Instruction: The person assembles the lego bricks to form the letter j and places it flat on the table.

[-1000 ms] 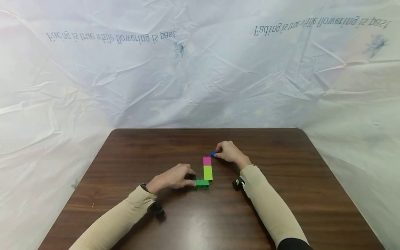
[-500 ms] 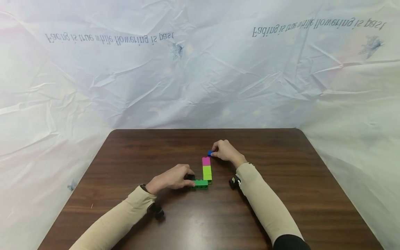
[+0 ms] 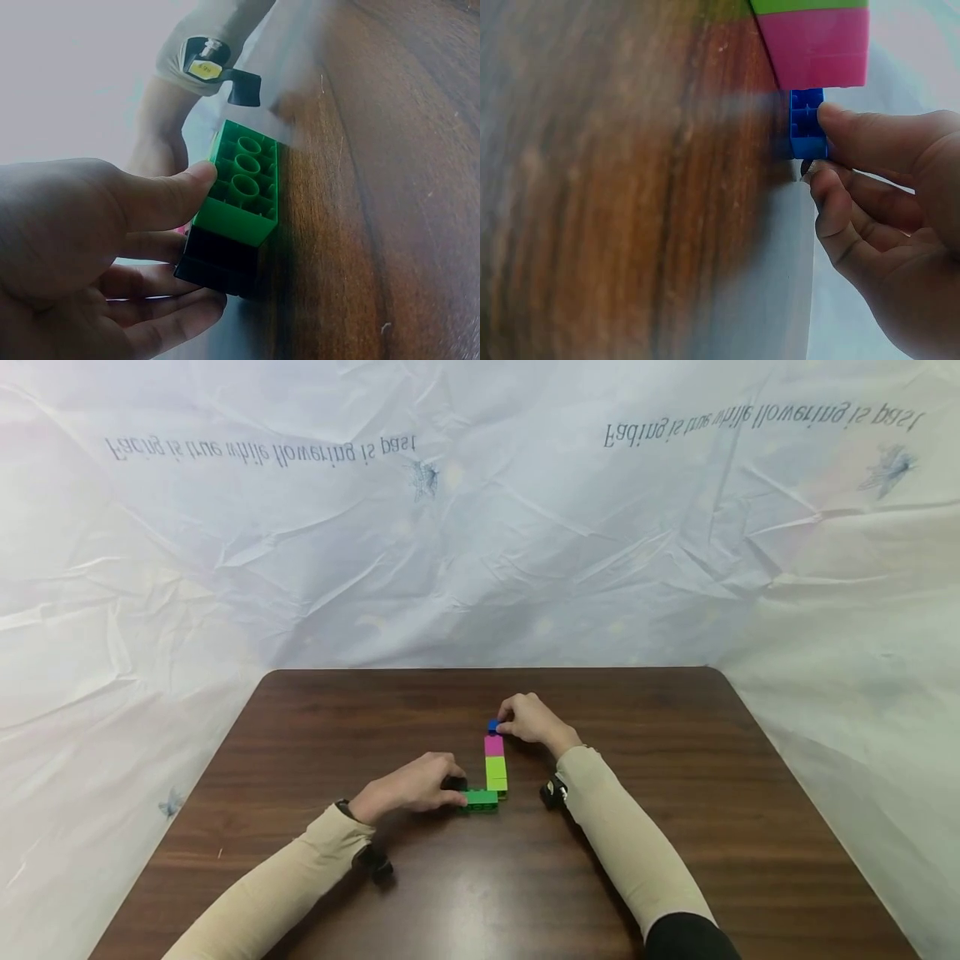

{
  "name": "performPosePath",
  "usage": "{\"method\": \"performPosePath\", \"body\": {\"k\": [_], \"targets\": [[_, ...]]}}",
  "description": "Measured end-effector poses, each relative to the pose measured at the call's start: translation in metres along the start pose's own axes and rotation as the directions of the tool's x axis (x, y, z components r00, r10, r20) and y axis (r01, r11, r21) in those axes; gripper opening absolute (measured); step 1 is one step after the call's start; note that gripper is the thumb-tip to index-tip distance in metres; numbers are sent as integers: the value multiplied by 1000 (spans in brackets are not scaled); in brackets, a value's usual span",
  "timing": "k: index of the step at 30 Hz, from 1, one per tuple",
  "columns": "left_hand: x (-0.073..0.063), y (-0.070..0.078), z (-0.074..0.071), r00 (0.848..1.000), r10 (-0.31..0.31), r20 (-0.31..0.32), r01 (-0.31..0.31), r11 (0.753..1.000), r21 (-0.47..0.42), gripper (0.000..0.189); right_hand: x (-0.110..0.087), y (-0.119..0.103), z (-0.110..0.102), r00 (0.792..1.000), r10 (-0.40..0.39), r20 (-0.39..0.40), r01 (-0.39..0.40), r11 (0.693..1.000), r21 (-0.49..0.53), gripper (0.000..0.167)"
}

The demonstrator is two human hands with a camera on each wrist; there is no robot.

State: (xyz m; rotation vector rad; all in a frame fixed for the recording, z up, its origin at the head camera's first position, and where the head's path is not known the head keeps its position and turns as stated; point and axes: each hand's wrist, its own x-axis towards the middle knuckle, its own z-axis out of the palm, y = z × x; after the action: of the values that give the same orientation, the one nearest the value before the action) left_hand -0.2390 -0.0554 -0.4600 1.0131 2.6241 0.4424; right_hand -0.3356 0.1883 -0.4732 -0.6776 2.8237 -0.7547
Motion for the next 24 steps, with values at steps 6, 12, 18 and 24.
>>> {"method": "performPosePath", "body": {"k": [6, 12, 18, 24], "targets": [[-2, 1, 2, 1000, -6, -9, 6, 1000, 2, 48, 1, -3, 2, 1000, -11, 6, 11, 1000, 7, 12], [-4, 3, 1, 1000, -15, -1, 15, 1000, -7, 48, 2, -6, 6, 1000, -7, 20, 7, 1000, 7, 15], [-4, 2, 0, 1000, -16, -3, 16, 1000, -9, 48, 5, -7, 8, 1000, -2, 21, 2, 1000, -7, 19], [-3, -1, 0, 1000, -17, 5, 17, 1000, -17, 49, 8, -11, 7, 1000, -3, 24, 4, 1000, -12, 20]]}}
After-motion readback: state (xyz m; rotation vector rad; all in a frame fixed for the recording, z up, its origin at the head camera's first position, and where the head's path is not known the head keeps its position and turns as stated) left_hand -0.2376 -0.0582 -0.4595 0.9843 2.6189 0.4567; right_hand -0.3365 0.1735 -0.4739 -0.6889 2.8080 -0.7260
